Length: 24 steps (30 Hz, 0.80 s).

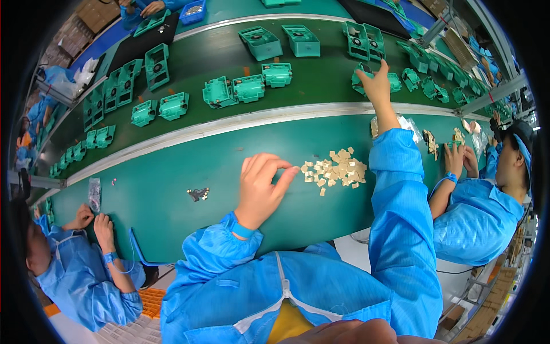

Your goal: The person assembles small electronic components and circuit boards into a green plastic housing by hand.

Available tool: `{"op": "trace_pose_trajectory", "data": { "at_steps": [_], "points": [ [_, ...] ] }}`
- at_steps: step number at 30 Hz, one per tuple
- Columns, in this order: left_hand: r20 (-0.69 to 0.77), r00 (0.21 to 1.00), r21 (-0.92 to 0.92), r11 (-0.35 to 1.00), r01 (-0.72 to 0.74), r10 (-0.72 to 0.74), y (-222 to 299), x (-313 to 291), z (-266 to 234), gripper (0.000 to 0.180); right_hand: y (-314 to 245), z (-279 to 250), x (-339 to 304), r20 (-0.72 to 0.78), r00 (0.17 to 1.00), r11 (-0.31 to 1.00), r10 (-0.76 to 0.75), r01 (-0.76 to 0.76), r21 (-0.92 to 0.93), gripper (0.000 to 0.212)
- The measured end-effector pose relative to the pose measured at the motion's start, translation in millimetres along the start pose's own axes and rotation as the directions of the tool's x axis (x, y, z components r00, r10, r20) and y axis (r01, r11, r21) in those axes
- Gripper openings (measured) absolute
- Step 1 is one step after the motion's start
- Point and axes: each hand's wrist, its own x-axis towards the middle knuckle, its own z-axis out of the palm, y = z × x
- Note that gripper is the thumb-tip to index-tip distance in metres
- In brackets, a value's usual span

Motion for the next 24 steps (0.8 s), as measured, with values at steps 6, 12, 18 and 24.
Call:
{"op": "trace_pose_trajectory", "data": {
  "at_steps": [6, 12, 18, 24],
  "points": [
    [-0.048, 0.947, -0.227, 0.926, 0.301, -0.319, 6.0, -13.1, -29.5, 0.007, -82.3, -26.5, -59.7, 0.854, 0.466, 0.908, -0.232, -0.211, 0.361, 0.094],
    [0.030, 0.948, -0.208, 0.925, 0.316, -0.317, 1.2, -21.4, -50.0, 0.011, -134.9, -11.4, -148.1, 0.864, -0.272, 0.903, -0.424, -0.059, 0.425, 0.091],
    [0.475, 0.878, -0.076, 0.991, 0.110, -0.061, -1.2, -27.8, -60.8, 0.055, -139.9, -34.3, -163.2, 0.673, 0.551, 0.751, -0.494, -0.118, 0.649, 0.038],
    [0.684, 0.729, -0.035, 0.999, 0.014, 0.013, 9.4, -47.2, -50.5, 0.083, -97.1, -84.5, -243.6, 0.817, 0.570, 0.534, -0.085, -0.667, 0.520, 0.009]
  ]
}}
